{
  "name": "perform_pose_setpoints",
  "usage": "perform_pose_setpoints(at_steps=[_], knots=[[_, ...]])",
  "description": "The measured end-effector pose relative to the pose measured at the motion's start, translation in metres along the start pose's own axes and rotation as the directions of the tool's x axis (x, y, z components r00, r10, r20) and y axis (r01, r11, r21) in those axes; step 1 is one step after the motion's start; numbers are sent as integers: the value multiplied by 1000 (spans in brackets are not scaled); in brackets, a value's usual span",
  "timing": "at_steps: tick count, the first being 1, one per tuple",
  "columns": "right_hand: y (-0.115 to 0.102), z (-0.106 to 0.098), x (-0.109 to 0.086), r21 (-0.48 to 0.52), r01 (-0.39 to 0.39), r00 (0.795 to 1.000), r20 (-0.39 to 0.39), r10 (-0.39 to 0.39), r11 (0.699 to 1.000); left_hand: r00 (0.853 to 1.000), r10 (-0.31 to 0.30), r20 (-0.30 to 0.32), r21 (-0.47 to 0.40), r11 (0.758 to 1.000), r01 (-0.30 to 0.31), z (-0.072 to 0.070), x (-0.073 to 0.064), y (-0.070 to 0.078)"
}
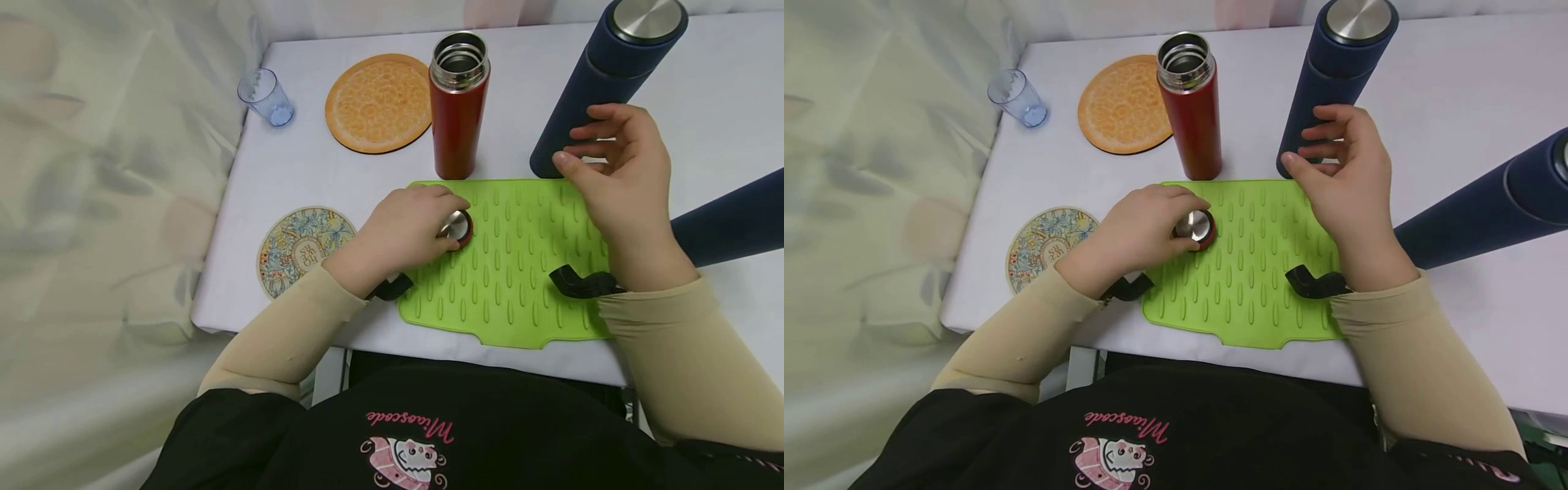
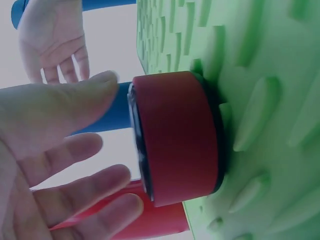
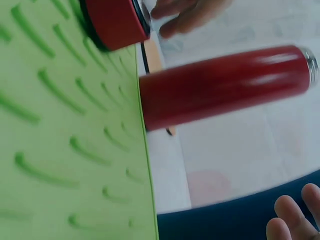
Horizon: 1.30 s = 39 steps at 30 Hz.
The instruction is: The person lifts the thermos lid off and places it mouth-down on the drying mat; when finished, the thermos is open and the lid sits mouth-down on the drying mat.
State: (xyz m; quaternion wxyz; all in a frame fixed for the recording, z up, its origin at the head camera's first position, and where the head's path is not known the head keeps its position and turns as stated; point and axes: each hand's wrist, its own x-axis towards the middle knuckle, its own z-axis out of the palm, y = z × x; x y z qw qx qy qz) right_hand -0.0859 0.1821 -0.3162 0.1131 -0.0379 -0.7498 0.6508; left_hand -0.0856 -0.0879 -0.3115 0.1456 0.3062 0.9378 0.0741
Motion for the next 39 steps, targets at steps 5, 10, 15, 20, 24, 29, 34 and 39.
perform_pose_setpoints(at_steps=[5,10,15,20,24,29,34,39], knots=[[1,-8,3,61,-78,994,-76,83,995,996,16,-83,-66,998,-21,-2,-3,-1],[5,-10,8,59,-131,983,-122,138,990,986,25,-167,-123,991,-46,-6,-8,0],[11,-12,16,11,-191,974,-120,191,982,959,42,-281,-157,984,-90,-8,-14,1],[15,-12,27,24,-227,971,-69,228,974,891,114,-439,-155,968,-200,-7,-17,-1],[18,-9,33,4,-217,975,-40,217,976,834,151,-532,-142,954,-263,-7,-19,-3],[18,-5,33,-12,-201,979,-46,200,980,758,184,-626,-119,938,-327,-7,-22,-3],[16,-1,28,8,-172,981,-87,172,985,705,209,-678,-109,920,-377,-7,-23,-4],[15,5,20,99,-31,988,-144,45,995,670,227,-707,-85,913,-399,-7,-23,-3]])
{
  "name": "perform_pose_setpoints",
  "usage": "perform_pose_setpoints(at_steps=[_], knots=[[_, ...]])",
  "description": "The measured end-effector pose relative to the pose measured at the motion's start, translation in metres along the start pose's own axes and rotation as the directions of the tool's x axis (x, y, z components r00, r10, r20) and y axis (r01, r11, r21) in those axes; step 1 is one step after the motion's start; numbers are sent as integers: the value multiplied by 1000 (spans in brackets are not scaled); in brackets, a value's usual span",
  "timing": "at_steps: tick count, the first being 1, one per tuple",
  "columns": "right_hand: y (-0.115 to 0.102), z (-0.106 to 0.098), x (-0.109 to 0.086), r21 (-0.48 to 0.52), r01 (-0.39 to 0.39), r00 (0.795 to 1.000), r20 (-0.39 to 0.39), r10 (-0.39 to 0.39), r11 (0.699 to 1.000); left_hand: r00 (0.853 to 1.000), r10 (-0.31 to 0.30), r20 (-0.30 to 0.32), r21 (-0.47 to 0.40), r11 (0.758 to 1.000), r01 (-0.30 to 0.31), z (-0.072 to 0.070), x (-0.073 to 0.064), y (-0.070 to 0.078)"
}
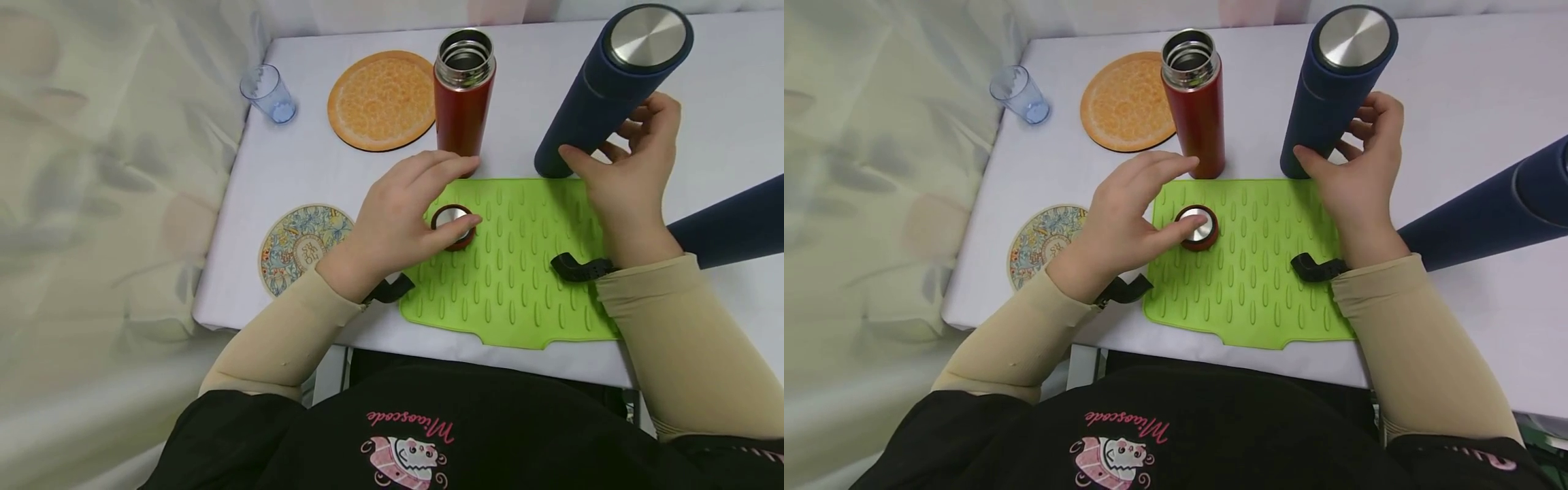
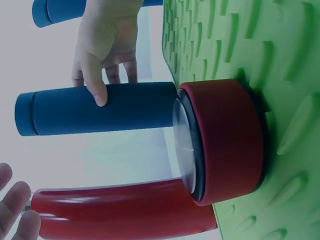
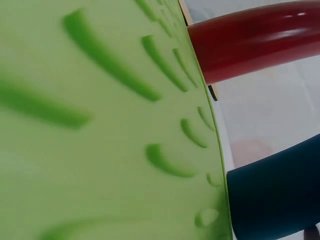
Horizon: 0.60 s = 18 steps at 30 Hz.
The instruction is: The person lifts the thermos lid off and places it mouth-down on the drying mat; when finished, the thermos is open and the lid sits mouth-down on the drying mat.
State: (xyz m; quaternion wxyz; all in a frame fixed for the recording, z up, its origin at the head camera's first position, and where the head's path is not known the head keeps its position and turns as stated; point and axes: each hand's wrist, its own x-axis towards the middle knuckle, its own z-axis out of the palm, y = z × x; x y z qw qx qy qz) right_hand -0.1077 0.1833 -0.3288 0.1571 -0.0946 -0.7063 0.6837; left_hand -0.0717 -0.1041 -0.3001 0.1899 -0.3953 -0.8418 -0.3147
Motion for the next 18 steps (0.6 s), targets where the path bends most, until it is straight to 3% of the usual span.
perform_pose_setpoints(at_steps=[4,9,13,18], knots=[[1,3,-8,94,165,986,-28,-163,982,1000,1,-14,-9,1000,-2,-3,0,1],[6,-4,-19,194,289,953,33,-301,937,999,8,-37,-33,999,-9,-8,2,3],[8,-13,-30,75,363,917,150,-370,929,998,22,-51,-60,998,-25,-11,3,5],[5,-20,-40,-74,465,843,343,-415,882,999,28,-41,-101,994,-32,-17,5,11]])
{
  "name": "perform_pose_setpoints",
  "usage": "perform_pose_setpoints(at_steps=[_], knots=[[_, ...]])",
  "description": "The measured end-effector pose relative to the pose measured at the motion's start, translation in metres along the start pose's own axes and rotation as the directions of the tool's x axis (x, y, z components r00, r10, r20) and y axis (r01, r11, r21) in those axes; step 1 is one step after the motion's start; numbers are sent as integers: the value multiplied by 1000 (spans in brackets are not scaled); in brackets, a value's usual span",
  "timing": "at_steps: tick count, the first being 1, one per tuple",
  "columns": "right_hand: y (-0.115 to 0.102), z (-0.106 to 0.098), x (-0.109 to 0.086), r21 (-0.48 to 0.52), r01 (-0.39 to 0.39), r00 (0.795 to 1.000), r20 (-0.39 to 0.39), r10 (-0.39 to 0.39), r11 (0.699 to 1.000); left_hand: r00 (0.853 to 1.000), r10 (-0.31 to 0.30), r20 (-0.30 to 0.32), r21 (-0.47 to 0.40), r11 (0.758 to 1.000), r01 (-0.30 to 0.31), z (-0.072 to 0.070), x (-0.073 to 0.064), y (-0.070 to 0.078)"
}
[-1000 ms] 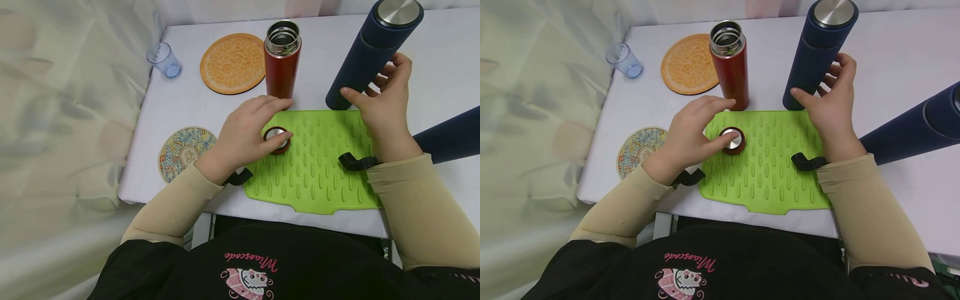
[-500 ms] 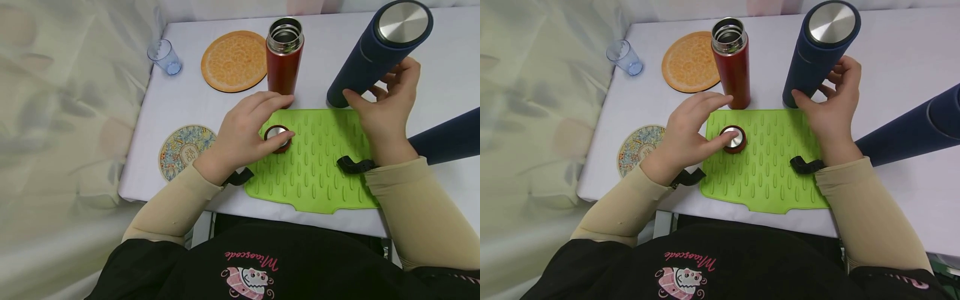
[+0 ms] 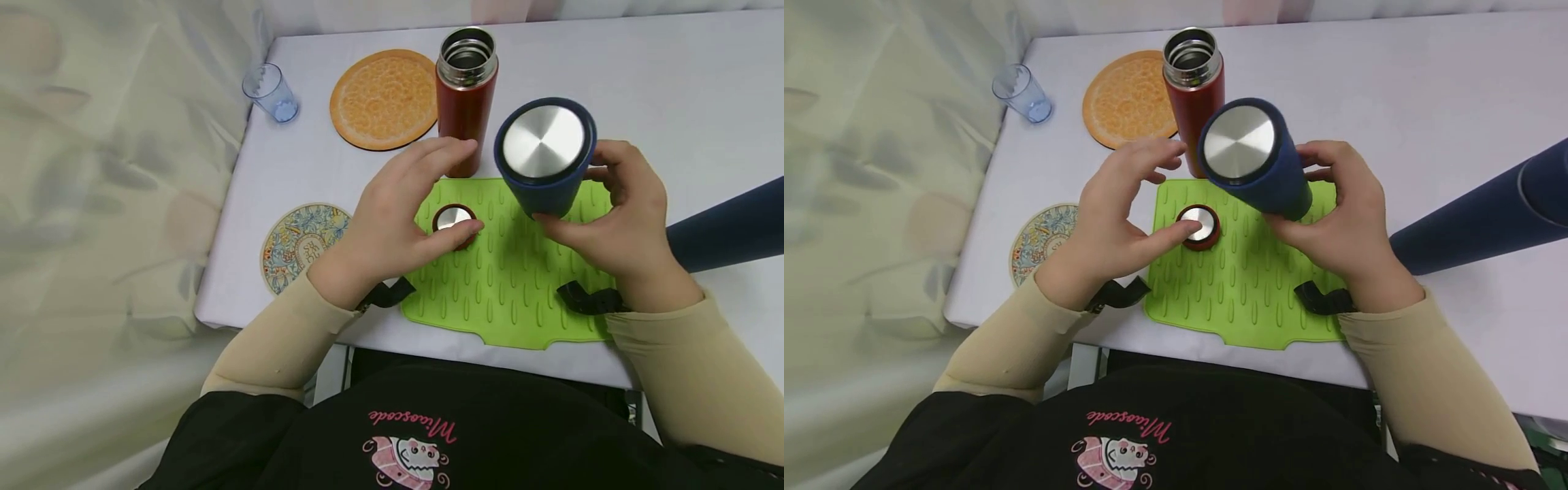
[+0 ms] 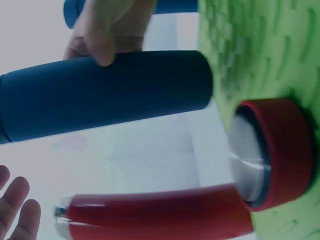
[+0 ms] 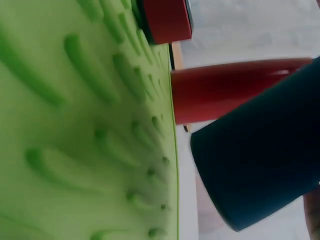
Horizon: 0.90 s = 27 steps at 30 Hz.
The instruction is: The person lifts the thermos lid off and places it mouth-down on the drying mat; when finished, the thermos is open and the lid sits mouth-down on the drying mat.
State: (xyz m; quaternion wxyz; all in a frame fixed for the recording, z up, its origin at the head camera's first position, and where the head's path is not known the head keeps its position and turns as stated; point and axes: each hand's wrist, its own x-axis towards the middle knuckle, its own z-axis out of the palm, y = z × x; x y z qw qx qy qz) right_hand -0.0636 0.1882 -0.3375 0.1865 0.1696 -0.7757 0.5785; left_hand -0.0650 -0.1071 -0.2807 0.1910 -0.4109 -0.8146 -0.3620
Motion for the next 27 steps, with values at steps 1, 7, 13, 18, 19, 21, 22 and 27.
perform_pose_setpoints(at_steps=[1,7,13,18,19,21,22,27], knots=[[-2,-1,-1,-24,10,999,42,-9,1000,1000,7,0,-10,1000,-7,-2,1,2],[-12,-8,-3,-96,77,971,234,-53,992,995,91,28,-86,992,-89,-21,13,19],[-20,-10,-2,-110,115,937,343,-71,987,983,147,105,-125,983,-134,-30,19,31],[-23,-12,-1,-105,179,906,405,-122,978,971,136,196,-142,984,-109,-32,19,36],[-23,-12,-1,-106,193,901,413,-133,976,968,140,207,-143,983,-111,-32,19,36],[-24,-12,-2,-118,214,893,425,-146,970,963,152,223,-143,982,-122,-33,18,37],[-24,-12,-2,-129,222,891,429,-148,966,961,156,229,-143,982,-125,-33,18,37],[-27,-13,-5,-197,232,899,419,-132,953,950,154,272,-116,985,-127,-40,16,40]])
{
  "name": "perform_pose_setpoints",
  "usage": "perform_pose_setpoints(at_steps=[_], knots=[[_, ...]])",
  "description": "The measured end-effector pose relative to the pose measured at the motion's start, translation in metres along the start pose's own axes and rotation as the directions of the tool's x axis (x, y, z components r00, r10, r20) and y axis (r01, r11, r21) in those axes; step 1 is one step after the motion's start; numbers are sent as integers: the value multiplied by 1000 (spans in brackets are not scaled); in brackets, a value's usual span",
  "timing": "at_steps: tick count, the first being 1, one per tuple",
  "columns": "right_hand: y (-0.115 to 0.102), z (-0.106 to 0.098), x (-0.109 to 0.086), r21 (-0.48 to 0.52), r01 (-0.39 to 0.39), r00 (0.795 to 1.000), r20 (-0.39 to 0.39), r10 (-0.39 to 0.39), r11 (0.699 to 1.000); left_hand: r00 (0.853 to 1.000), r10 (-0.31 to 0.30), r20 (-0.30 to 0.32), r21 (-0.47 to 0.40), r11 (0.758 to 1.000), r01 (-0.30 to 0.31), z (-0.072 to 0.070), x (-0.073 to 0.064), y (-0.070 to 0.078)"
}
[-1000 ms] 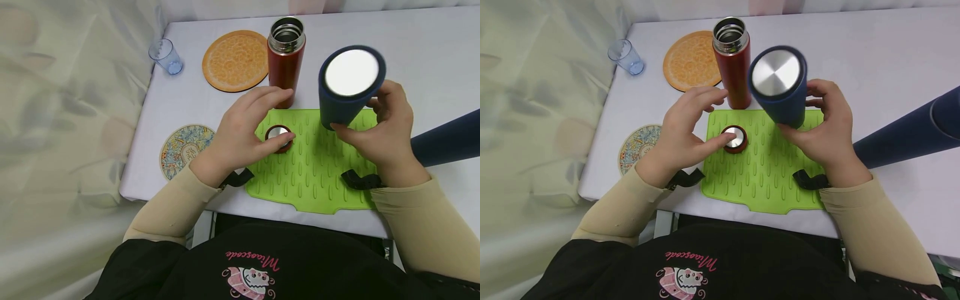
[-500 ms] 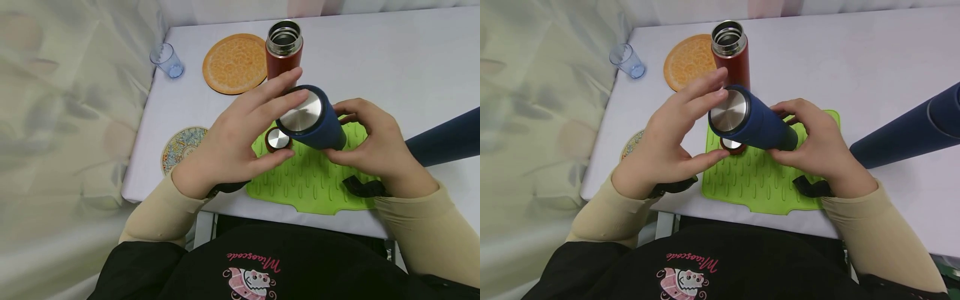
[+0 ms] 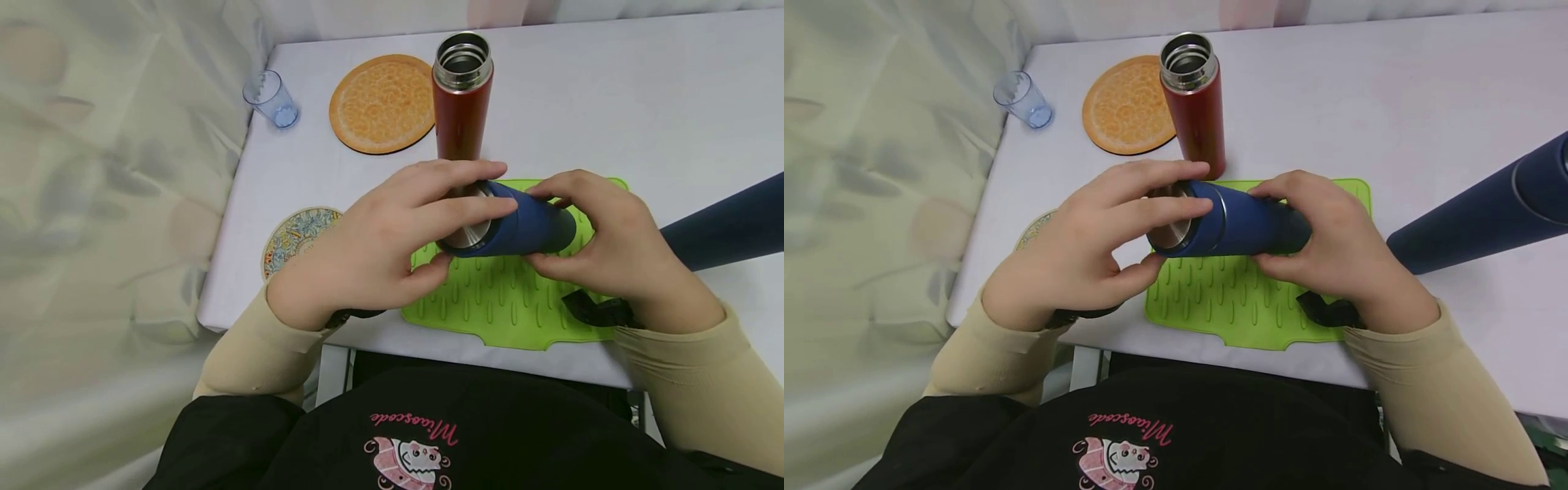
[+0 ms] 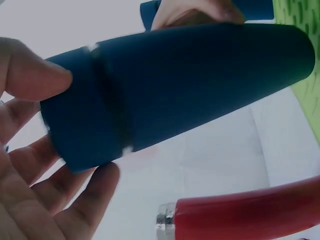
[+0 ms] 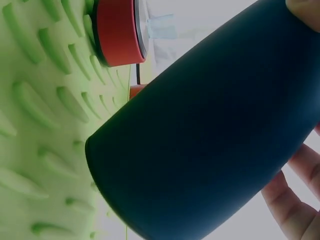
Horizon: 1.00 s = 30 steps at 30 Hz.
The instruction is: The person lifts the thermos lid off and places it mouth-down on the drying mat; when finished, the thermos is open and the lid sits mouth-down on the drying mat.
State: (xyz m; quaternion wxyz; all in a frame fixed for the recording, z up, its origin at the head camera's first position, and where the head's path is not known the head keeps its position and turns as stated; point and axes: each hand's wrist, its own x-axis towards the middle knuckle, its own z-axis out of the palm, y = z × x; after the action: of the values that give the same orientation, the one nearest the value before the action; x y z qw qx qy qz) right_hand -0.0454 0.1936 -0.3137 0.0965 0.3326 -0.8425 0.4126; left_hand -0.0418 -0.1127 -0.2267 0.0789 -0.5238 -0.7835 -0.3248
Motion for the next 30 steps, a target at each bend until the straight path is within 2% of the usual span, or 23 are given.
perform_pose_setpoints(at_steps=[4,7,10,12,14,16,19,21,25,30], knots=[[-3,0,-1,-35,-15,1000,0,15,999,999,-46,4,35,998,46,-3,-2,2],[-3,1,-1,-44,-21,1000,4,21,999,996,-74,-47,86,993,77,-1,-2,1],[-4,2,-1,-44,-28,1000,7,28,999,991,-66,-113,175,981,86,1,-1,-2],[-4,2,-1,-46,-32,999,8,32,998,991,-51,-124,199,977,75,0,0,-3],[-3,2,-2,-48,-37,999,8,37,998,995,-23,-93,170,985,38,-2,0,-3],[-3,1,-2,-52,-38,999,7,38,998,999,10,-39,101,995,-6,-5,0,-1],[-2,0,-3,-59,-20,1000,6,21,998,997,64,39,34,997,-66,-6,0,0],[-1,0,-3,-61,-13,1000,7,14,998,995,79,67,31,996,-81,-5,0,1],[-1,0,-3,-65,-22,1000,9,23,998,995,63,79,64,996,-68,-3,-1,1],[-3,0,-4,-69,-54,999,-1,54,996,1000,-13,8,85,996,12,-2,-2,0]])
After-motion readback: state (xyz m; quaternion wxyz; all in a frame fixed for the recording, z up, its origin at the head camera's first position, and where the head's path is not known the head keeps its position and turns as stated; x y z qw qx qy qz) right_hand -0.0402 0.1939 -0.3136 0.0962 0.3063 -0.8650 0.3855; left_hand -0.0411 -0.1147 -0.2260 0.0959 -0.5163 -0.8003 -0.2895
